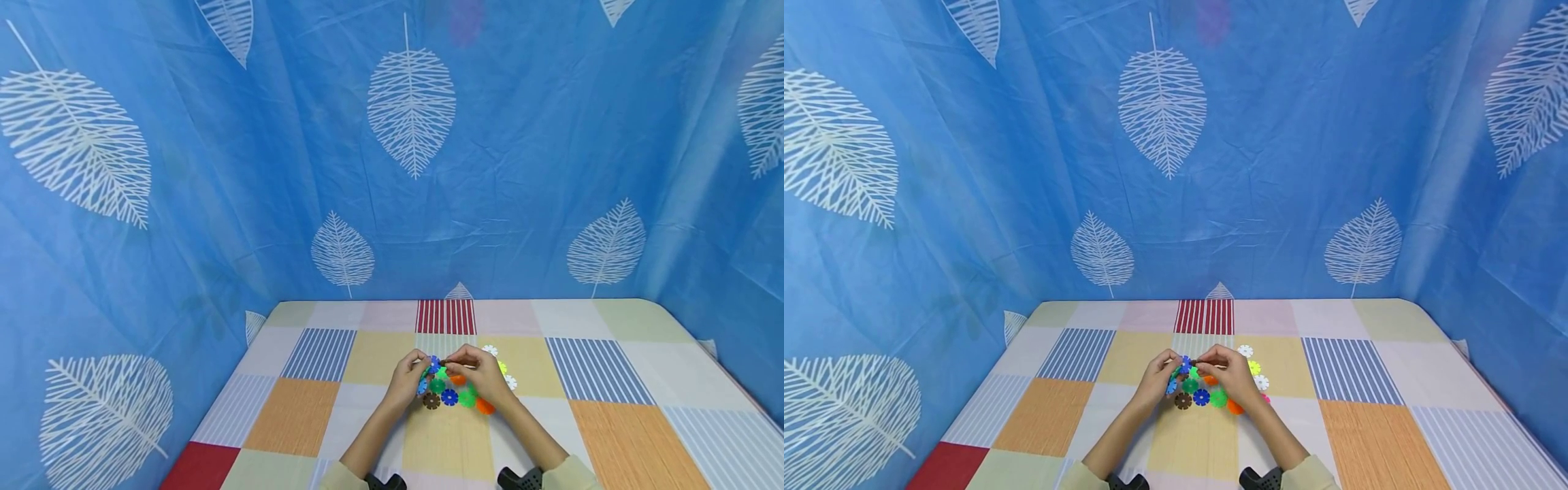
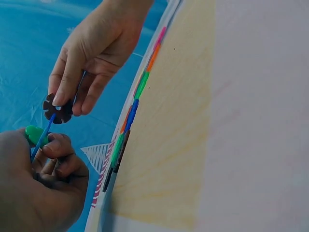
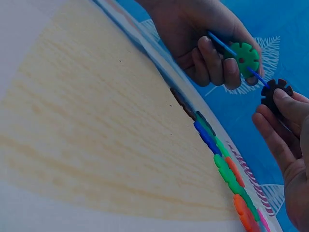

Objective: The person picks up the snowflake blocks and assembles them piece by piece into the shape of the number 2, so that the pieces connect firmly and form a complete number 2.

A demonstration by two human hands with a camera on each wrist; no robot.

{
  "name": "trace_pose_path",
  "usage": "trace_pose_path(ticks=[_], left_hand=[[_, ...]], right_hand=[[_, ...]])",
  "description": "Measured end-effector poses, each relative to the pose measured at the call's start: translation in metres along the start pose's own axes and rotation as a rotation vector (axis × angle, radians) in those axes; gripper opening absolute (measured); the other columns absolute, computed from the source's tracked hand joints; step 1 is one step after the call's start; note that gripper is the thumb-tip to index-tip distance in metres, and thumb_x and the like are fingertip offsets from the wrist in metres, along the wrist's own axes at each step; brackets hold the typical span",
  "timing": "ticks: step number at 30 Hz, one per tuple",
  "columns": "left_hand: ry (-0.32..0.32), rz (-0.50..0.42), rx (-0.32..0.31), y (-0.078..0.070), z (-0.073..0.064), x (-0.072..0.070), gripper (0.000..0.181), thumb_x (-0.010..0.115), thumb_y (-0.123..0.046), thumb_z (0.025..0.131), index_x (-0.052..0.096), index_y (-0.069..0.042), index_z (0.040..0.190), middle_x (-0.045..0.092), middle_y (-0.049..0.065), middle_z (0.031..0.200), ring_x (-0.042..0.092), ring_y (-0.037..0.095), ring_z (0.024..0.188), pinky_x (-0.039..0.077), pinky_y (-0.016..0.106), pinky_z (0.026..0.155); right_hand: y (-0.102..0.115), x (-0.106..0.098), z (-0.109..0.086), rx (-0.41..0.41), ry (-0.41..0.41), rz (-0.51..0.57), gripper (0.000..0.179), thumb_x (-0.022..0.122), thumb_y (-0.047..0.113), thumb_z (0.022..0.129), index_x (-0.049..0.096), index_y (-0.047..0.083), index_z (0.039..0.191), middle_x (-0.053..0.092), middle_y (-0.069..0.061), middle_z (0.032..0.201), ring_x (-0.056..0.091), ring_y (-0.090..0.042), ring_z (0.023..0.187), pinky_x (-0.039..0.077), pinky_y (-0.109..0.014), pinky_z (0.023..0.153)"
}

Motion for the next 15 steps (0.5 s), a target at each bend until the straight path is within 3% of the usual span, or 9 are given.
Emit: trace_pose_path(ticks=[8, 15], left_hand=[[0.031, -0.034, 0.004, 0.0074, 0.0001, -0.0034, 0.020, 0.046, -0.003, 0.094, 0.046, 0.016, 0.088, 0.050, 0.006, 0.062, 0.044, 0.009, 0.049, 0.039, 0.018, 0.044], [0.032, -0.051, 0.009, 0.0054, 0.0037, -0.0042, 0.024, 0.045, -0.006, 0.095, 0.043, 0.018, 0.091, 0.049, 0.010, 0.065, 0.045, 0.011, 0.051, 0.041, 0.020, 0.047]], right_hand=[[-0.0072, 0.0019, -0.0028, -0.012, 0.050, 0.040, 0.002, 0.058, -0.013, 0.083, 0.056, -0.014, 0.083, 0.063, -0.030, 0.085, 0.064, -0.040, 0.071, 0.054, -0.044, 0.065], [-0.0076, 0.0054, -0.0001, -0.024, 0.007, 0.055, 0.003, 0.056, -0.014, 0.084, 0.058, -0.012, 0.086, 0.062, -0.030, 0.086, 0.064, -0.040, 0.071, 0.054, -0.042, 0.066]])
Point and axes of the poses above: each hand's wrist, its own z-axis towards the middle knuckle, its own x-axis out of the palm, y = z × x, the point moved 1 cm from there along z, towards the middle knuckle
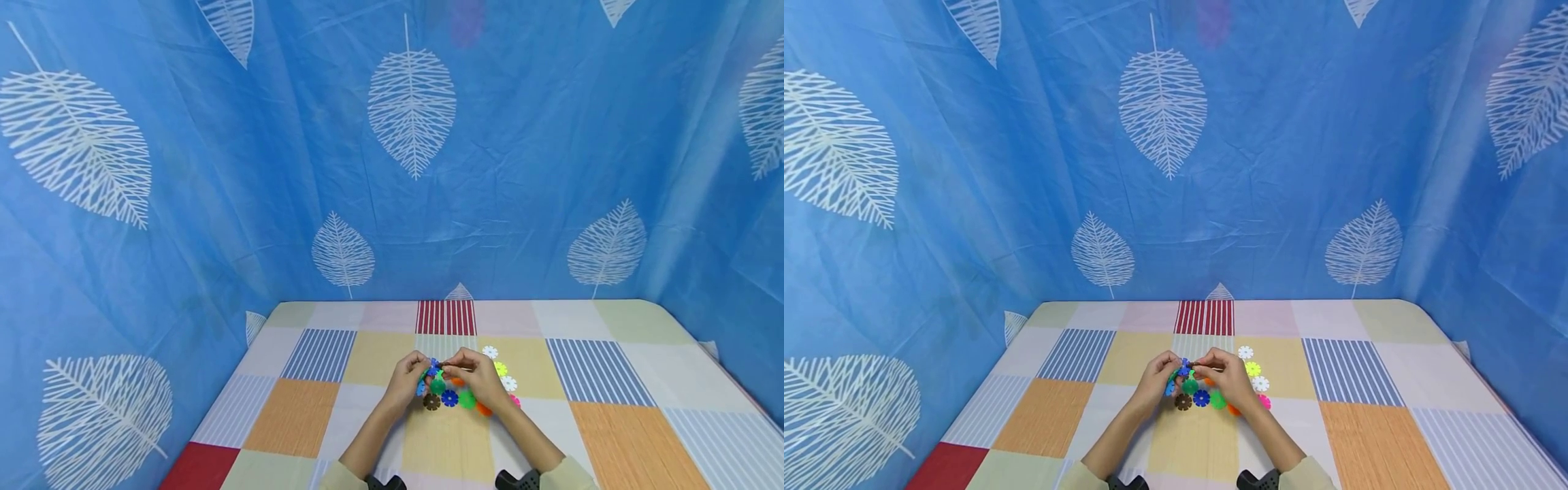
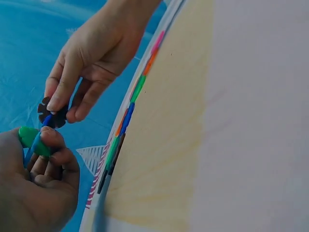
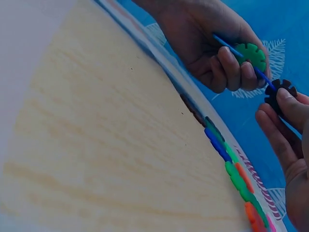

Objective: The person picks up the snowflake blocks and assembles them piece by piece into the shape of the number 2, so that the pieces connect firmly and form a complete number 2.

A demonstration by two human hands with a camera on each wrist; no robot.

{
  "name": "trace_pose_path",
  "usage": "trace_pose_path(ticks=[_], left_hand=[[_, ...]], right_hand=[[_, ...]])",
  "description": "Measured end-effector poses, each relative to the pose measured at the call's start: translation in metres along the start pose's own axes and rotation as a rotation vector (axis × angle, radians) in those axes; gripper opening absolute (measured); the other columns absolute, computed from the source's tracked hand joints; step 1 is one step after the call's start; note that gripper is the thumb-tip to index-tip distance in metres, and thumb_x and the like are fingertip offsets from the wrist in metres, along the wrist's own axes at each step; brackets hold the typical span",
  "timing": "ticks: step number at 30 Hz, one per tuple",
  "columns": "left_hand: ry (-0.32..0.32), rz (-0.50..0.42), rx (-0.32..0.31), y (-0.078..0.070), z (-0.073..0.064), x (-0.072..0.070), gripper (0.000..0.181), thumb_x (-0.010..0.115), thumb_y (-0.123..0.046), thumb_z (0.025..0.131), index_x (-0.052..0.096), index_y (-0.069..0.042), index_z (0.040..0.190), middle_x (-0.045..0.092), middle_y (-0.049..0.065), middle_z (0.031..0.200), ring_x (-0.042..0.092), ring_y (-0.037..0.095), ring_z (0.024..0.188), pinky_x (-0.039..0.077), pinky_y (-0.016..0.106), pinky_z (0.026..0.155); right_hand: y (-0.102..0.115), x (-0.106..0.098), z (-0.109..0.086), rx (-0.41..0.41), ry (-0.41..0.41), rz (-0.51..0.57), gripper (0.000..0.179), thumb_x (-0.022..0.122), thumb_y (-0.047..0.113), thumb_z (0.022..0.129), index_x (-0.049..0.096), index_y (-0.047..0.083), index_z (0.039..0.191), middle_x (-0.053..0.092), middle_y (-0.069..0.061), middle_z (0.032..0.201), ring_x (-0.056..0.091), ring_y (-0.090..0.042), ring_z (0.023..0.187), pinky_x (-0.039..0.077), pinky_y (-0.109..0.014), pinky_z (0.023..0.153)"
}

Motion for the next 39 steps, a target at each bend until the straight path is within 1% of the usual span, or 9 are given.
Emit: trace_pose_path(ticks=[5, 8, 13, 18, 23, 28, 31, 34, 39], left_hand=[[-0.066, -0.014, 0.023, -0.013, 0.003, -0.003, 0.016, 0.045, -0.005, 0.095, 0.046, 0.009, 0.087, 0.050, 0.013, 0.065, 0.047, 0.013, 0.050, 0.044, 0.023, 0.050], [-0.119, -0.047, 0.033, -0.017, 0.005, -0.008, 0.013, 0.044, -0.004, 0.095, 0.046, 0.009, 0.092, 0.053, 0.010, 0.064, 0.049, 0.013, 0.050, 0.046, 0.023, 0.051], [-0.165, -0.081, 0.028, -0.013, 0.008, -0.018, 0.018, 0.042, -0.001, 0.094, 0.047, 0.012, 0.106, 0.055, 0.005, 0.067, 0.052, 0.010, 0.053, 0.047, 0.022, 0.052], [-0.148, -0.089, 0.019, -0.008, 0.010, -0.020, 0.022, 0.041, 0.000, 0.093, 0.049, 0.014, 0.109, 0.054, 0.005, 0.067, 0.051, 0.009, 0.052, 0.046, 0.020, 0.051], [-0.123, -0.086, 0.025, -0.008, 0.008, -0.018, 0.019, 0.041, 0.002, 0.093, 0.046, 0.013, 0.108, 0.054, 0.006, 0.065, 0.051, 0.009, 0.050, 0.045, 0.019, 0.049], [-0.098, -0.089, -0.002, -0.005, 0.008, -0.018, 0.018, 0.042, 0.001, 0.093, 0.044, 0.012, 0.108, 0.054, 0.006, 0.067, 0.051, 0.009, 0.051, 0.046, 0.018, 0.048], [-0.097, -0.095, -0.020, 0.004, 0.011, -0.019, 0.019, 0.044, -0.001, 0.094, 0.045, 0.012, 0.109, 0.054, 0.005, 0.067, 0.051, 0.009, 0.051, 0.045, 0.018, 0.047], [-0.103, -0.086, -0.037, 0.014, 0.015, -0.020, 0.020, 0.047, -0.003, 0.094, 0.046, 0.010, 0.108, 0.054, 0.004, 0.067, 0.051, 0.009, 0.052, 0.044, 0.018, 0.047], [-0.099, -0.055, -0.029, 0.022, 0.017, -0.020, 0.017, 0.048, -0.004, 0.093, 0.047, 0.008, 0.105, 0.054, 0.005, 0.067, 0.051, 0.010, 0.051, 0.043, 0.018, 0.046]], right_hand=[[-0.011, 0.003, 0.010, 0.007, -0.077, -0.106, 0.018, 0.063, 0.001, 0.085, 0.062, -0.006, 0.101, 0.065, -0.020, 0.096, 0.065, -0.029, 0.082, 0.054, -0.033, 0.073], [-0.026, 0.007, 0.018, 0.029, -0.103, -0.337, 0.030, 0.070, 0.012, 0.082, 0.064, 0.003, 0.110, 0.064, -0.012, 0.105, 0.062, -0.025, 0.090, 0.052, -0.034, 0.079], [-0.037, 0.016, 0.024, 0.002, 0.021, -0.858, 0.030, 0.075, 0.026, 0.076, 0.071, 0.009, 0.101, 0.059, -0.012, 0.108, 0.052, -0.028, 0.096, 0.044, -0.044, 0.081], [-0.039, 0.020, 0.025, -0.035, 0.056, -1.016, 0.021, 0.079, 0.030, 0.071, 0.074, 0.017, 0.086, 0.060, -0.007, 0.100, 0.046, -0.023, 0.088, 0.039, -0.038, 0.073], [-0.038, 0.020, 0.023, 0.012, -0.008, -0.864, 0.022, 0.082, 0.023, 0.067, 0.067, 0.014, 0.080, 0.061, 0.003, 0.080, 0.046, -0.013, 0.072, 0.039, -0.029, 0.064], [-0.034, 0.014, 0.017, 0.238, -0.184, -0.405, 0.017, 0.076, 0.010, 0.074, 0.064, 0.007, 0.085, 0.063, 0.000, 0.065, 0.056, -0.014, 0.054, 0.045, -0.022, 0.048], [-0.030, 0.008, 0.014, 0.331, -0.334, -0.159, 0.018, 0.072, 0.009, 0.079, 0.066, 0.002, 0.094, 0.066, -0.007, 0.069, 0.059, -0.016, 0.055, 0.049, -0.023, 0.049], [-0.025, 0.004, 0.013, 0.357, -0.389, -0.044, 0.021, 0.069, 0.009, 0.082, 0.064, -0.002, 0.100, 0.067, -0.012, 0.074, 0.060, -0.016, 0.057, 0.052, -0.025, 0.055], [-0.019, 0.004, 0.012, 0.364, -0.370, -0.020, 0.022, 0.068, 0.008, 0.083, 0.062, -0.005, 0.099, 0.068, -0.014, 0.077, 0.060, -0.016, 0.058, 0.053, -0.029, 0.058]])
Point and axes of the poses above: each hand's wrist, its own z-axis towards the middle knuckle, its own x-axis out of the palm, y = z × x, the point moved 1 cm from there along z, towards the middle knuckle
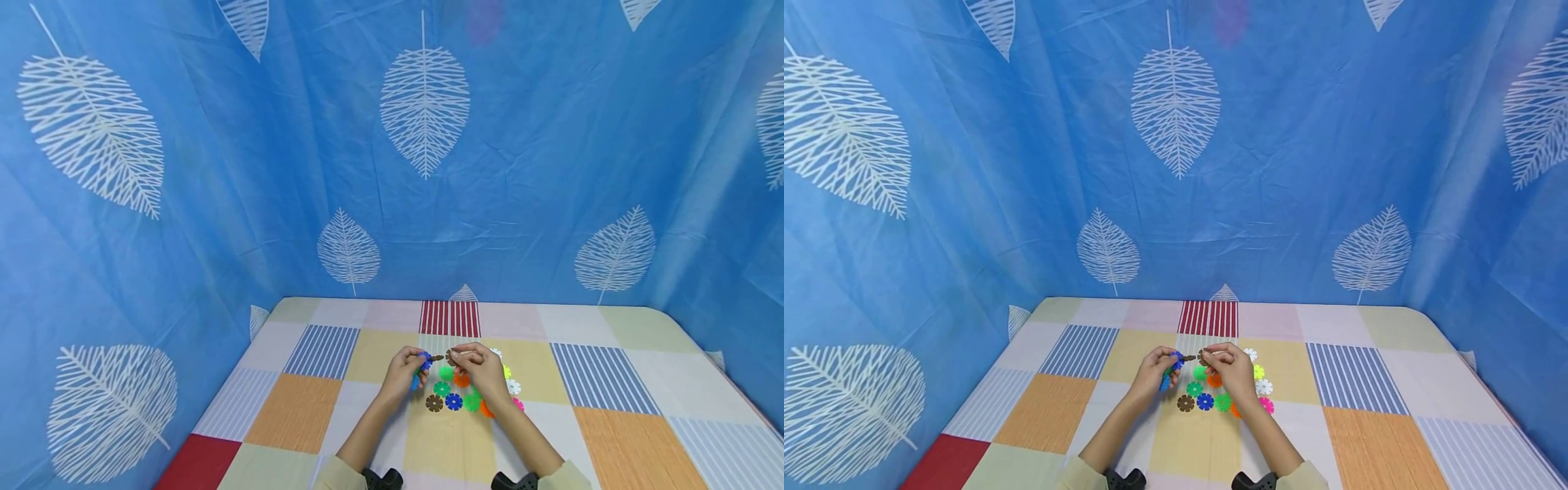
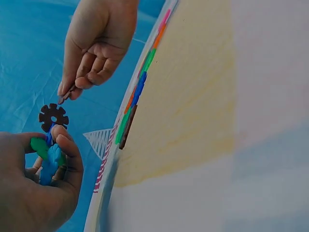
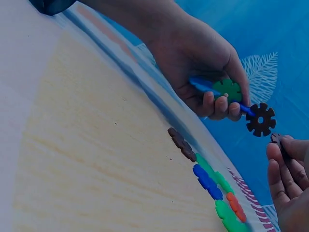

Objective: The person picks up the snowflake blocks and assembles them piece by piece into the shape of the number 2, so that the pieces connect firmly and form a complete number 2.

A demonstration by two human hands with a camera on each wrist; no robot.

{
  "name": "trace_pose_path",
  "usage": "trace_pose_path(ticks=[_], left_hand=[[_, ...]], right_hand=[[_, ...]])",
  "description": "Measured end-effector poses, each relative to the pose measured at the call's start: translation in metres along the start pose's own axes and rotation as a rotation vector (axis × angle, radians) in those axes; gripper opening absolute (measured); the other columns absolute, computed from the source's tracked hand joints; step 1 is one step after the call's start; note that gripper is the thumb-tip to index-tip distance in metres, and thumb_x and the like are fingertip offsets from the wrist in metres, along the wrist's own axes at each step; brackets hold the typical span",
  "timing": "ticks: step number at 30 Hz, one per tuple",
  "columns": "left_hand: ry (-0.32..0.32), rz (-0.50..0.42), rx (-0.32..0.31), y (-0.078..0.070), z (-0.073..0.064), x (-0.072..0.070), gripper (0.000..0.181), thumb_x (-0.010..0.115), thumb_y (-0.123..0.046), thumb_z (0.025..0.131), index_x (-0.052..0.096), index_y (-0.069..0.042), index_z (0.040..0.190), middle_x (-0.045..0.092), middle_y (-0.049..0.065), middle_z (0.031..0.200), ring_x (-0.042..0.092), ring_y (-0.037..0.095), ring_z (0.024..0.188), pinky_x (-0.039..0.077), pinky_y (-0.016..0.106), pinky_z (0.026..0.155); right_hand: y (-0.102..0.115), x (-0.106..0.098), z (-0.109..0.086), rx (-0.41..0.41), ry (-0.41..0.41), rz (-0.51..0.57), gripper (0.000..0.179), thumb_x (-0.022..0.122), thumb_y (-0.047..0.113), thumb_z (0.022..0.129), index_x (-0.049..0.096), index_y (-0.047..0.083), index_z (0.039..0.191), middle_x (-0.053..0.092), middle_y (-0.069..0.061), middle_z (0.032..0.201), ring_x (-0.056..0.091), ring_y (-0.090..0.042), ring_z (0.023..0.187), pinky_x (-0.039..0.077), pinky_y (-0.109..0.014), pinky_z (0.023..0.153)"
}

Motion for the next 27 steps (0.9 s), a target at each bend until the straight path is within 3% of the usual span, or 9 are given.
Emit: trace_pose_path(ticks=[13, 22, 27], left_hand=[[-0.025, 0.051, 0.053, 0.000, -0.001, 0.003, 0.017, 0.051, -0.010, 0.094, 0.048, 0.005, 0.102, 0.054, 0.004, 0.066, 0.050, 0.010, 0.050, 0.042, 0.017, 0.045], [0.005, 0.072, 0.074, -0.001, -0.001, 0.004, 0.014, 0.049, -0.007, 0.094, 0.048, 0.006, 0.101, 0.053, 0.004, 0.066, 0.048, 0.010, 0.051, 0.041, 0.017, 0.045], [-0.009, 0.100, 0.077, -0.017, -0.012, 0.011, 0.012, 0.048, -0.002, 0.093, 0.048, 0.009, 0.099, 0.055, 0.008, 0.066, 0.048, 0.012, 0.051, 0.041, 0.017, 0.045]], right_hand=[[0.003, 0.001, -0.003, -0.008, 0.015, 0.019, 0.021, 0.067, 0.008, 0.084, 0.061, -0.007, 0.098, 0.068, -0.015, 0.078, 0.063, -0.017, 0.059, 0.055, -0.032, 0.061], [0.003, 0.003, -0.005, 0.010, 0.036, 0.065, 0.023, 0.067, 0.006, 0.084, 0.054, -0.009, 0.095, 0.067, -0.019, 0.076, 0.066, -0.021, 0.061, 0.055, -0.037, 0.062], [-0.001, 0.005, -0.007, 0.025, 0.026, 0.085, 0.021, 0.066, 0.004, 0.084, 0.055, -0.010, 0.094, 0.067, -0.019, 0.077, 0.066, -0.023, 0.061, 0.055, -0.036, 0.062]])
Point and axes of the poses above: each hand's wrist, its own z-axis towards the middle knuckle, its own x-axis out of the palm, y = z × x, the point moved 1 cm from there along z, towards the middle knuckle
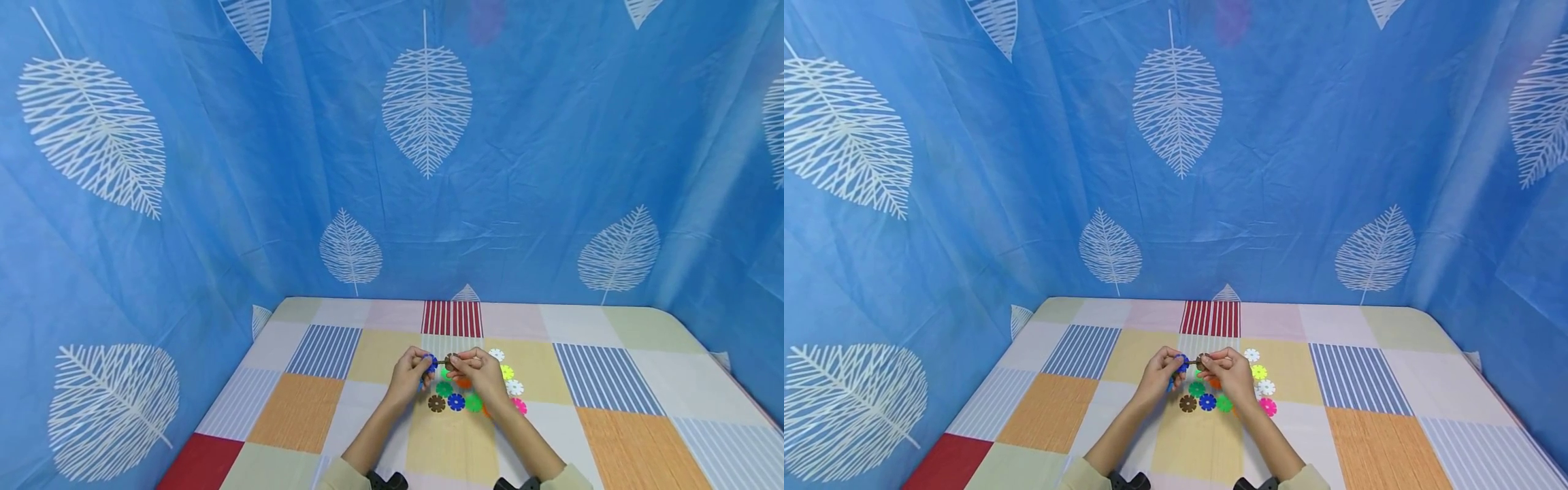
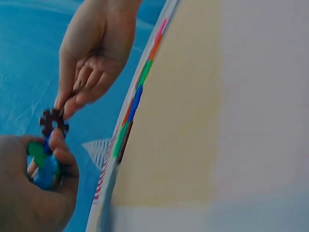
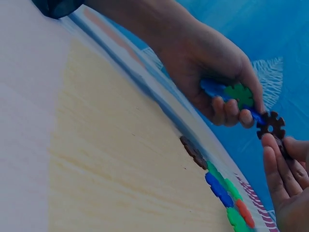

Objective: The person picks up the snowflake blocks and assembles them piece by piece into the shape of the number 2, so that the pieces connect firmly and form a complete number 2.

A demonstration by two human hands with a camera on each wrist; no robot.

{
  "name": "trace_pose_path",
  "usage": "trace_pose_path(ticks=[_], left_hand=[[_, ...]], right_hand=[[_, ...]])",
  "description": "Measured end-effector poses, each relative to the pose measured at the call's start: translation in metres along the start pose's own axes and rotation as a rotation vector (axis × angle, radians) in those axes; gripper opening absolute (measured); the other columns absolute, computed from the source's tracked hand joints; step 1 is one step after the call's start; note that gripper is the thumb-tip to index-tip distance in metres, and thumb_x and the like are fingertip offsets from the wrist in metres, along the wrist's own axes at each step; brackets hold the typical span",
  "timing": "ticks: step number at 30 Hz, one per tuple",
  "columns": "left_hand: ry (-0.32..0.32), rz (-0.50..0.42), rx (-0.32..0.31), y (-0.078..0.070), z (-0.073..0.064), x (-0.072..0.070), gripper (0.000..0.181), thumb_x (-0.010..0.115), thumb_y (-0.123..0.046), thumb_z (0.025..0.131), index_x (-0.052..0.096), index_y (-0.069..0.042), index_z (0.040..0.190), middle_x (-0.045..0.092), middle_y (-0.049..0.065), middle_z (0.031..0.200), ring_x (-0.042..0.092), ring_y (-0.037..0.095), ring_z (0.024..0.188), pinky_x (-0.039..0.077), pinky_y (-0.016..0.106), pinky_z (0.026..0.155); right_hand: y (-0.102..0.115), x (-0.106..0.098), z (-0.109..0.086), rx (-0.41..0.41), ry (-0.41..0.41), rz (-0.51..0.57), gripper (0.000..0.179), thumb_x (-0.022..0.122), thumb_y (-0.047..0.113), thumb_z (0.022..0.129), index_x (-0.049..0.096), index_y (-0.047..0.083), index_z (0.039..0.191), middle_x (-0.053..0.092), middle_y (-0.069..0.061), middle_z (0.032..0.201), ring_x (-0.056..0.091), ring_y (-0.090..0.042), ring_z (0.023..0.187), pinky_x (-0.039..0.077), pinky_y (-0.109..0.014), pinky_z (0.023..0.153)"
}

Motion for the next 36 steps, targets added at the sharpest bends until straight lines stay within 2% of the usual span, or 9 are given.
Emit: trace_pose_path(ticks=[3, 9, 15, 19, 23, 26, 29, 32, 36], left_hand=[[-0.020, -0.001, 0.010, -0.009, -0.006, 0.004, 0.012, 0.048, -0.001, 0.093, 0.048, 0.010, 0.097, 0.055, 0.009, 0.065, 0.047, 0.012, 0.051, 0.040, 0.017, 0.045], [-0.005, -0.035, 0.018, 0.000, -0.002, 0.005, 0.011, 0.046, 0.000, 0.094, 0.046, 0.010, 0.098, 0.055, 0.008, 0.066, 0.049, 0.011, 0.052, 0.041, 0.017, 0.047], [0.070, -0.183, -0.095, 0.020, 0.007, 0.002, 0.010, 0.041, -0.005, 0.096, 0.040, 0.004, 0.098, 0.055, 0.006, 0.067, 0.049, 0.010, 0.051, 0.042, 0.018, 0.047], [0.026, -0.269, -0.136, 0.025, 0.010, -0.003, 0.010, 0.041, -0.006, 0.094, 0.038, 0.002, 0.097, 0.056, 0.006, 0.068, 0.050, 0.008, 0.051, 0.042, 0.017, 0.046], [-0.039, -0.287, -0.137, 0.028, 0.012, -0.009, 0.006, 0.042, -0.005, 0.090, 0.037, -0.003, 0.092, 0.056, 0.005, 0.068, 0.048, 0.007, 0.051, 0.042, 0.016, 0.046], [-0.044, -0.321, -0.151, 0.028, 0.012, -0.011, 0.007, 0.041, -0.004, 0.088, 0.036, -0.005, 0.092, 0.054, 0.005, 0.068, 0.047, 0.007, 0.052, 0.041, 0.015, 0.046], [-0.024, -0.354, -0.183, 0.027, 0.011, -0.012, 0.014, 0.040, -0.003, 0.085, 0.040, -0.002, 0.099, 0.052, 0.004, 0.069, 0.046, 0.008, 0.052, 0.040, 0.016, 0.047], [0.003, -0.339, -0.214, 0.026, 0.010, -0.012, 0.022, 0.042, -0.006, 0.085, 0.045, -0.002, 0.106, 0.049, 0.003, 0.068, 0.044, 0.008, 0.051, 0.039, 0.016, 0.046], [0.035, -0.291, -0.256, 0.028, 0.009, -0.010, 0.013, 0.047, -0.019, 0.091, 0.048, -0.008, 0.098, 0.046, 0.000, 0.065, 0.042, 0.007, 0.047, 0.037, 0.015, 0.043]], right_hand=[[-0.001, 0.002, -0.001, 0.002, -0.009, 0.020, 0.021, 0.066, 0.003, 0.084, 0.054, -0.011, 0.094, 0.067, -0.021, 0.079, 0.066, -0.022, 0.060, 0.055, -0.037, 0.062], [0.000, 0.000, -0.001, -0.025, -0.013, 0.030, 0.020, 0.065, 0.001, 0.084, 0.054, -0.012, 0.094, 0.067, -0.022, 0.079, 0.066, -0.021, 0.058, 0.055, -0.039, 0.062], [0.000, -0.004, 0.001, -0.107, 0.009, -0.074, 0.024, 0.063, 0.011, 0.088, 0.059, -0.009, 0.099, 0.067, -0.019, 0.078, 0.066, -0.026, 0.063, 0.055, -0.040, 0.063], [-0.002, -0.007, -0.002, -0.168, 0.021, -0.261, 0.023, 0.062, 0.017, 0.089, 0.065, 0.001, 0.105, 0.068, -0.011, 0.077, 0.063, -0.026, 0.065, 0.054, -0.031, 0.060], [-0.008, -0.007, -0.009, -0.282, 0.114, -0.578, 0.022, 0.070, 0.015, 0.082, 0.068, 0.008, 0.103, 0.065, 0.000, 0.078, 0.057, -0.017, 0.069, 0.048, -0.024, 0.061], [-0.013, -0.006, -0.013, -0.407, 0.188, -0.814, 0.025, 0.075, 0.018, 0.077, 0.071, 0.010, 0.100, 0.059, 0.003, 0.085, 0.050, -0.013, 0.078, 0.044, -0.025, 0.064], [-0.018, -0.007, -0.015, -0.482, 0.223, -0.929, 0.025, 0.077, 0.022, 0.074, 0.073, 0.013, 0.098, 0.055, 0.002, 0.091, 0.045, -0.013, 0.083, 0.042, -0.028, 0.066], [-0.019, -0.007, -0.015, -0.481, 0.222, -0.937, 0.025, 0.078, 0.023, 0.072, 0.072, 0.014, 0.094, 0.054, 0.003, 0.089, 0.044, -0.013, 0.083, 0.041, -0.028, 0.067], [-0.017, -0.007, -0.014, -0.378, 0.200, -0.747, 0.023, 0.078, 0.013, 0.071, 0.064, 0.012, 0.088, 0.055, 0.005, 0.078, 0.047, -0.010, 0.071, 0.043, -0.025, 0.061]])
Point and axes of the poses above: each hand's wrist, its own z-axis towards the middle knuckle, its own x-axis out of the palm, y = z × x, the point moved 1 cm from there along z, towards the middle knuckle
